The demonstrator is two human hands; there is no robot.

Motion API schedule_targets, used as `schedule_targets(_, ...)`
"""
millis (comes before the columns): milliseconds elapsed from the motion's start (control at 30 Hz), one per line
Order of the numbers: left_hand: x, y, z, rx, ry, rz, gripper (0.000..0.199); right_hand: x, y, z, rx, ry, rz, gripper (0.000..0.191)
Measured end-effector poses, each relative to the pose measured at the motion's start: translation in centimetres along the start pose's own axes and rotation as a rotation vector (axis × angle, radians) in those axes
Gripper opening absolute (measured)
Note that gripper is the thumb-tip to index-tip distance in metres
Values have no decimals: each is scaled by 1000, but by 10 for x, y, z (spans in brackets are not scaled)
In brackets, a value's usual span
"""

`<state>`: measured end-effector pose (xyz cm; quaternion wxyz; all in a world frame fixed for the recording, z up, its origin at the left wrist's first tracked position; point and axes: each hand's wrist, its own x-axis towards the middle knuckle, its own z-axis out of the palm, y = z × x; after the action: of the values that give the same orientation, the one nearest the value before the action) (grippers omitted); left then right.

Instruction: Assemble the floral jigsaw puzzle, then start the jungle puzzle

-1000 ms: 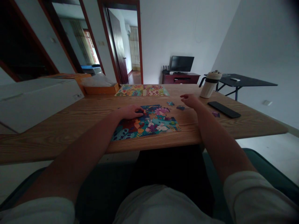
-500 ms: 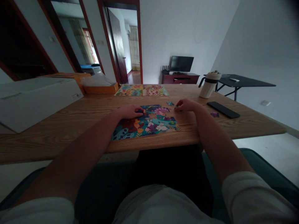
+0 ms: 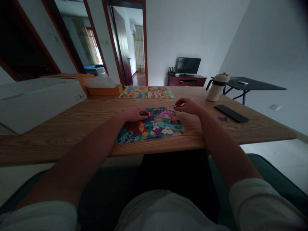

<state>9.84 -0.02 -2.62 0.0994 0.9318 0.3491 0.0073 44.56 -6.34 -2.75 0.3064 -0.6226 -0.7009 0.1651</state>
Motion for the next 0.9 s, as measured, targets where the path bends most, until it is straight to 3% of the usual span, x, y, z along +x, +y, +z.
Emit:
schedule_targets(100, 0, 1, -1, 1, -2, -9, 49, 7, 1, 12, 60, 117, -3, 29)
schedule_targets(200, -1, 2, -1, 2, 4, -19, 50, 14, -1, 18, 218, 106, 45, 31)
schedule_targets(333, -1, 2, 0, 0, -3, -20, 48, 25, -3, 11, 352, 70, 101, 34)
schedule_targets(500, -2, 3, -1, -13, -3, -14, 47, 47, -9, 2, 169, -23, 108, 18)
schedule_targets(667, -2, 4, -1, -25, -3, -10, 47, 67, -11, 21, -71, -161, 100, 20)
schedule_targets(800, -4, 5, -1, -16, -7, -5, 47, 74, -2, 46, -145, -105, 39, 22)
schedule_targets(900, -3, 6, -1, -4, -4, -5, 50, 74, 6, 55, -147, -29, -28, 35)
